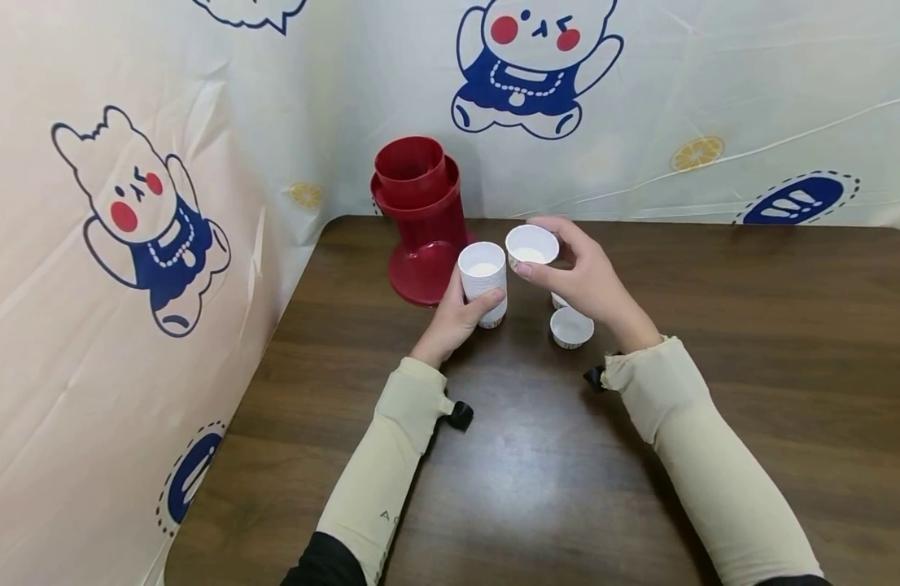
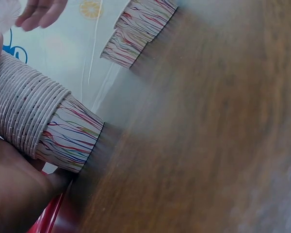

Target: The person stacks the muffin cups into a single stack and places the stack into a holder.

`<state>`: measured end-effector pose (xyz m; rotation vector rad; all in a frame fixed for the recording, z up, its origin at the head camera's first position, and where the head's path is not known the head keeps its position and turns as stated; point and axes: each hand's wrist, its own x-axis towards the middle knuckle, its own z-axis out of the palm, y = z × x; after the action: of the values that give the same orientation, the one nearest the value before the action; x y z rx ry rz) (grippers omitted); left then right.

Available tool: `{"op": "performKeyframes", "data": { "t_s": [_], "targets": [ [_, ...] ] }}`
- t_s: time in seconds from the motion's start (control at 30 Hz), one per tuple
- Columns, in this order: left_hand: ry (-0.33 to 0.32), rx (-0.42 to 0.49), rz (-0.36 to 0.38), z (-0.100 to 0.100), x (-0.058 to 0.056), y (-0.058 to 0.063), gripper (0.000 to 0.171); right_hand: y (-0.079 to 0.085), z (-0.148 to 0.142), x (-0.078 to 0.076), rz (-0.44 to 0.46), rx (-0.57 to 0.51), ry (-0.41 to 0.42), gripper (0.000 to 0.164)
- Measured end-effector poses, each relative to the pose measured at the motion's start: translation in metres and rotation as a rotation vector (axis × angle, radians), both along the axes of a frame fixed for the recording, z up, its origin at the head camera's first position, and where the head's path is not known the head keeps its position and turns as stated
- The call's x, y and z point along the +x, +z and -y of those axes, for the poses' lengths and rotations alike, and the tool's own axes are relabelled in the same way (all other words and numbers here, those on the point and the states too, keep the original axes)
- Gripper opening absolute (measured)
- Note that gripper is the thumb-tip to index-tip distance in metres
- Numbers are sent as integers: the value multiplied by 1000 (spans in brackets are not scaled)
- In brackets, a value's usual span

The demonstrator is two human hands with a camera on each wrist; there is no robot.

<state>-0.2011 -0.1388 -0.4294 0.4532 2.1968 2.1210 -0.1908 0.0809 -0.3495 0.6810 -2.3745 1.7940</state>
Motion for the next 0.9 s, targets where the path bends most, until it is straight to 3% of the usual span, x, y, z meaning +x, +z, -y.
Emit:
{"op": "performKeyframes", "data": {
  "t_s": [0.4,0.9],
  "targets": [
    [2,-1,-24,1,-1,-2,70,0,25,-8,31,-29,-25,57],
    [-46,23,-10,2,-3,-1,75,9,48,-12,38,7,27,59]
  ]
}}
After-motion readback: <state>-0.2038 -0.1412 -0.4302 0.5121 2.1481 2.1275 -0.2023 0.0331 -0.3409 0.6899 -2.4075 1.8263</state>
